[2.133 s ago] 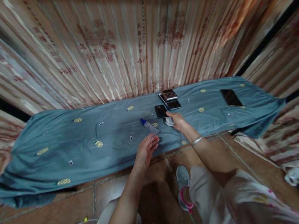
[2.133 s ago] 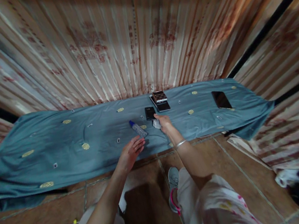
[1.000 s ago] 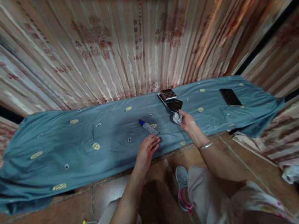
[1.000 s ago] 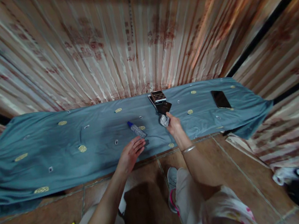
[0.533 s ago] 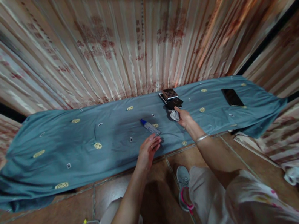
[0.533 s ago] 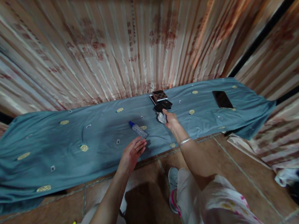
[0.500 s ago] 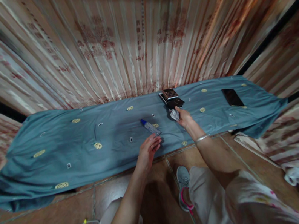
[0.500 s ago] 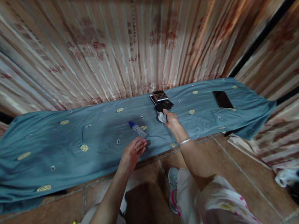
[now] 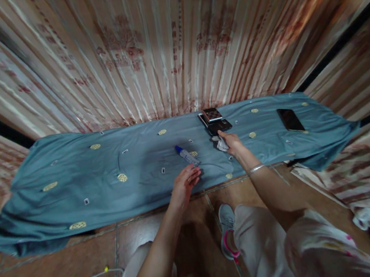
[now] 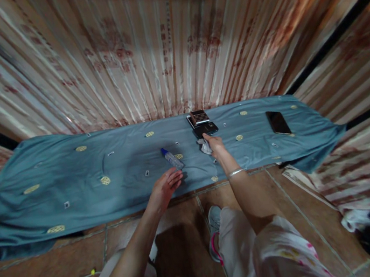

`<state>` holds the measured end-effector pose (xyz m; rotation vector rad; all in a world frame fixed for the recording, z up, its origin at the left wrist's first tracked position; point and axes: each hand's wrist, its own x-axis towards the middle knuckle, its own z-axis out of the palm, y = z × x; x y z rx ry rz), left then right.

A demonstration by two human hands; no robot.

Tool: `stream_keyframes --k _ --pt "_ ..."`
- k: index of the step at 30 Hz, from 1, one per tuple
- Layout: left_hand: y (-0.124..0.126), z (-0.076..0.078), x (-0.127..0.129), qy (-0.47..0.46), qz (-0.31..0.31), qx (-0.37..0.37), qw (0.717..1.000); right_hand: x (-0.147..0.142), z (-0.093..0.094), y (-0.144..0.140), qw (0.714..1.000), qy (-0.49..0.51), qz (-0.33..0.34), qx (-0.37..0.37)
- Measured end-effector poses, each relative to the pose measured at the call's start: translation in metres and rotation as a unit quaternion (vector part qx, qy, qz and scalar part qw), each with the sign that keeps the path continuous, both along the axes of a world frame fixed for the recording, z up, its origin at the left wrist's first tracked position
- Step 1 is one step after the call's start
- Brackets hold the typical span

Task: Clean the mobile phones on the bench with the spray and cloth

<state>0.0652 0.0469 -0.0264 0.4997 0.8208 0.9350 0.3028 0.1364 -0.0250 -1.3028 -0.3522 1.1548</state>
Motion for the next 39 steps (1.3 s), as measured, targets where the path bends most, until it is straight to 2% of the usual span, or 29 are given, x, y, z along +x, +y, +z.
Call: stream_keyframes --k 7,13,17,19,20,22,24,26,29,30,31,33,35,37,39 --pt "-0.002 0.0 -0.001 0.004 -0.003 0.013 1.0 -0.023 0.002 -0.018 0.997 0.017 0.069 -0.037" --pt "-0.004 -0.001 -0.003 0.008 0.002 0.024 1.0 -0.049 0.009 -0.027 0.991 0.017 0.129 -0.011" --pt "-0.003 -0.004 -0.005 0.022 0.066 0.007 0.998 -0.074 0.012 -0.022 0.986 0.005 0.166 0.022" --pt "-0.002 -0.006 -0.008 0.02 0.109 -0.009 0.994 -0.091 0.011 -0.015 0.975 -0.061 0.207 0.055" --pt "-0.001 -0.007 -0.01 0.02 0.128 -0.018 0.991 -0.1 0.009 -0.012 0.96 -0.135 0.234 0.077" --pt "0.001 -0.008 -0.012 0.026 0.152 -0.026 0.988 -0.116 0.006 -0.008 0.939 -0.214 0.256 0.086" --pt "0.002 -0.009 -0.014 0.037 0.162 -0.022 0.986 -0.128 0.004 -0.009 0.854 -0.413 0.299 0.097" --pt "0.002 -0.009 -0.015 0.047 0.161 -0.012 0.986 -0.136 0.005 -0.014 0.783 -0.519 0.327 0.106" --pt "0.002 -0.007 -0.014 0.049 0.144 0.002 0.988 -0.14 0.011 -0.026 0.708 -0.599 0.353 0.127" --pt "0.002 -0.006 -0.014 0.049 0.137 0.004 0.989 -0.139 0.013 -0.03 0.69 -0.617 0.355 0.135" --pt "0.001 -0.005 -0.014 0.05 0.134 0.004 0.99 -0.136 0.016 -0.034 0.685 -0.623 0.35 0.144" --pt "0.001 -0.004 -0.013 0.058 0.136 -0.002 0.989 -0.123 0.019 -0.044 0.696 -0.615 0.332 0.164" --pt "0.001 -0.003 -0.014 0.068 0.141 -0.006 0.988 -0.099 0.018 -0.054 0.728 -0.589 0.304 0.176" --pt "0.001 -0.004 -0.016 0.075 0.142 -0.004 0.987 -0.064 0.014 -0.064 0.778 -0.557 0.248 0.155" --pt "0.0 -0.005 -0.018 0.08 0.141 0.0 0.987 -0.019 0.007 -0.073 0.809 -0.555 0.166 0.104"
